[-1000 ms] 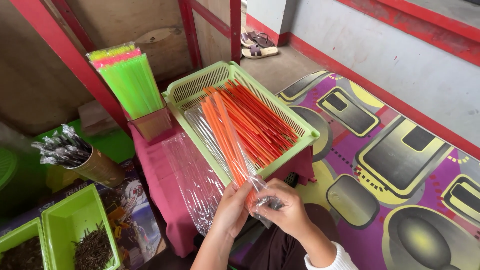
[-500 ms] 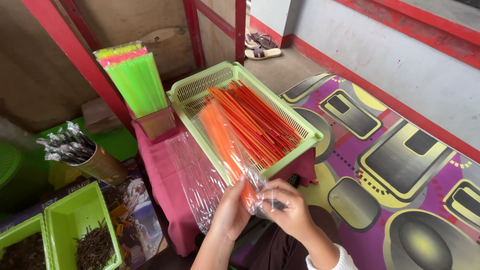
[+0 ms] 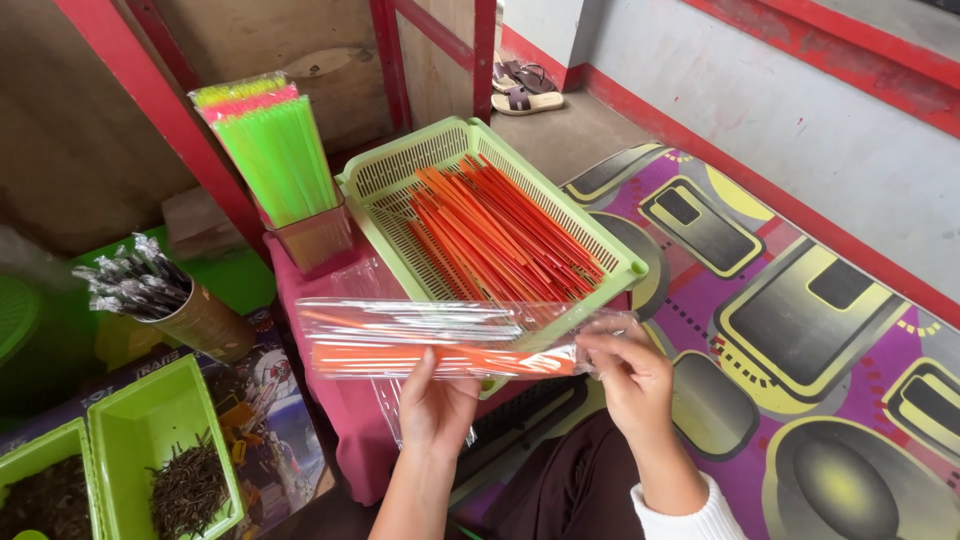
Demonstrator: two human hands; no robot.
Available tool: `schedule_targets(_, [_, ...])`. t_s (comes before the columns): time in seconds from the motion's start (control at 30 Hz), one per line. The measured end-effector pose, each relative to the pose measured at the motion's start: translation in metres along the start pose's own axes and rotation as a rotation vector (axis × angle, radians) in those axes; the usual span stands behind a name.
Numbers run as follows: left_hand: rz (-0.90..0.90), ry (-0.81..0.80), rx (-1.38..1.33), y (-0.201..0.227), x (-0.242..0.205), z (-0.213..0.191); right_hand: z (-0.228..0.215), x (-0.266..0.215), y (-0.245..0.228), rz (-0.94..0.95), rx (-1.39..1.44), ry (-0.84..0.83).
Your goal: The person sorts red straws from a basket and puts them into a plastic bag by hand.
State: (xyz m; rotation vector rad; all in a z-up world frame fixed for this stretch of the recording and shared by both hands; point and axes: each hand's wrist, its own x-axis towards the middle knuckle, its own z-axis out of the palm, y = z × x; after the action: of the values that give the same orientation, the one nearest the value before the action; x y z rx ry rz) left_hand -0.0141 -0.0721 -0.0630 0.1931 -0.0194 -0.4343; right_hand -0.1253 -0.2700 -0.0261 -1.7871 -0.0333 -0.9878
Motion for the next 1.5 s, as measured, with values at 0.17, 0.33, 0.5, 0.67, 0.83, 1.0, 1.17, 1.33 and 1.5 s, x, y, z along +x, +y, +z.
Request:
schedule_targets(0.17, [0.048,-0.075,-0.022,0.019,-0.004,-0.002,0.011,0.0,0.002,0.144,0.428,-0.177])
schedule_targets(0.33, [0.179,0.096,0.011,0.034,-0.007,0.005,0.029,0.007,-0.012,0.238,0.823,-0.487])
schedule_targets(0.5, [0.223,0.257,0.072,0.048,-0.01,0.021,0.044,0.019,-0.033,0.049,0.608,-0.694])
schedule_targets(0.67, [0.22,0.187,0.116,0.052,-0.01,0.003,0.052,0.013,-0.013,0.184,0.38,-0.623])
schedule_targets(0.83, [0.064,0.027,0.403,0.049,-0.016,-0.001,0.066,0.005,0.017,0.155,0.166,-0.365])
schedule_targets(1.0, [0.024,0.137,0.35,0.058,-0.015,-0.012,0.062,-0.001,0.039,0.427,0.787,-0.412])
schedule_targets(1.17, [0.037,0.093,0.381,0.057,-0.018,-0.003,0.079,0.003,0.013,0.366,0.568,-0.273])
schedule_targets(1.33, [0.058,0.125,0.351,0.055,-0.015,-0.013,0.077,0.001,0.021,0.401,0.608,-0.254])
schedule_targets(1.5, [0.049,0.147,0.39,0.054,-0.013,-0.015,0.074,-0.005,0.041,0.562,0.612,-0.268])
